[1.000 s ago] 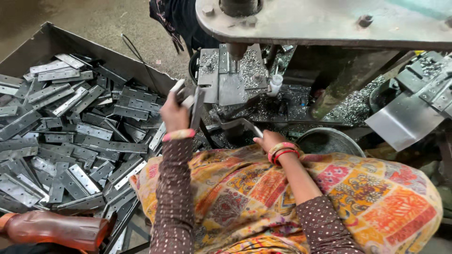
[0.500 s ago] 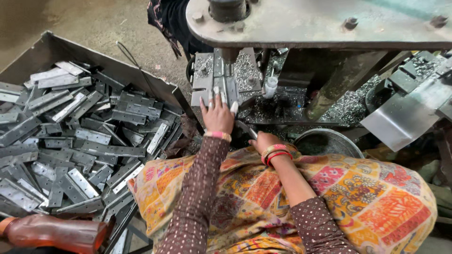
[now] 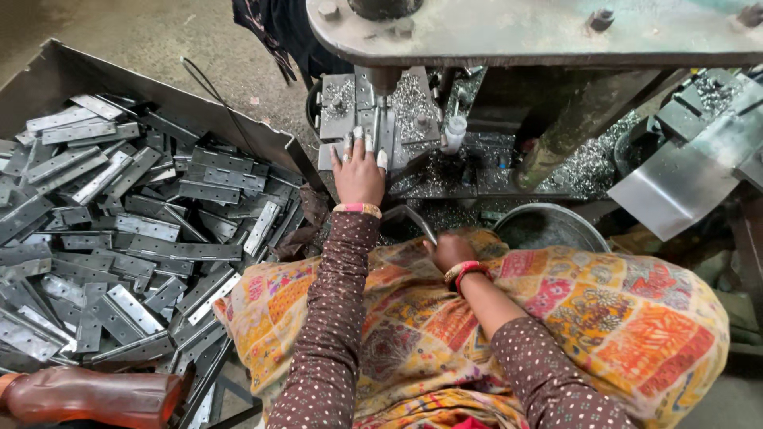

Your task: The person sits on the floor and repeatedly places metal brackets under a drill press, activates the machine to drill holes, and then removes the processed pieces. The person handles the brackets one at a time, moving them from a nearby bin to the machine and then into a metal bowl.

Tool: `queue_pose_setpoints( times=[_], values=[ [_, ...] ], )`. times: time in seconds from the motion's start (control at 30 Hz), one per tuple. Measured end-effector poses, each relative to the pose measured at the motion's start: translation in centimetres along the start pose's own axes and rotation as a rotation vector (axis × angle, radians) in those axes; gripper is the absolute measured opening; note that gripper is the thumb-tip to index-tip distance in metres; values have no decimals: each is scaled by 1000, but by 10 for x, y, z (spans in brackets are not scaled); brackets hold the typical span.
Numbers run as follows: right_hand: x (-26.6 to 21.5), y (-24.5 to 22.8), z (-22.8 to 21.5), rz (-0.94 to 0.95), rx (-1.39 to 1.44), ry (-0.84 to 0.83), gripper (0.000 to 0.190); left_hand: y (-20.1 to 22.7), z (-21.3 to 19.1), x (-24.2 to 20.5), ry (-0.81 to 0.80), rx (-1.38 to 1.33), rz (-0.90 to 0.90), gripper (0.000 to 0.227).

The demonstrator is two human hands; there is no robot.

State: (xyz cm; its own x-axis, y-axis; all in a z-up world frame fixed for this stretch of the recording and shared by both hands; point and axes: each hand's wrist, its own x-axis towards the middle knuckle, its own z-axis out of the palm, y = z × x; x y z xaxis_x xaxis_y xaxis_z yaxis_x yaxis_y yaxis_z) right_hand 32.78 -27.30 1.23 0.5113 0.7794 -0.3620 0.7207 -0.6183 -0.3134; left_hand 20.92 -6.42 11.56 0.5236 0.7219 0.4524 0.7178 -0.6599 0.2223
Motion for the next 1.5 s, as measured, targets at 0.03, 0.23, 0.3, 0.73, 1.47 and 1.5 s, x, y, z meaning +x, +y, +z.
queue_pose_setpoints(
  times=[0.03, 0.23, 0.3, 0.73, 1.47, 1.5],
  values=[
    [-1, -3, -5, 10, 0, -8, 48, 0, -3, -2, 29, -19, 11, 25],
    [4, -36, -67, 97, 22, -170, 45, 1, -9, -4, -114, 131, 26, 23],
    [13, -38, -81, 23, -69, -121, 48, 3, -3, 7, -141, 165, 18, 25],
    [11, -1, 2, 35, 39, -21, 48, 3, 10, 15, -30, 216, 20, 35],
    [12, -27, -45, 33, 6, -66, 45, 1, 11, 39, -190, 116, -11, 28],
    [14, -32, -56, 16, -26, -56, 46, 1, 10, 43, -185, 124, -3, 28]
  ],
)
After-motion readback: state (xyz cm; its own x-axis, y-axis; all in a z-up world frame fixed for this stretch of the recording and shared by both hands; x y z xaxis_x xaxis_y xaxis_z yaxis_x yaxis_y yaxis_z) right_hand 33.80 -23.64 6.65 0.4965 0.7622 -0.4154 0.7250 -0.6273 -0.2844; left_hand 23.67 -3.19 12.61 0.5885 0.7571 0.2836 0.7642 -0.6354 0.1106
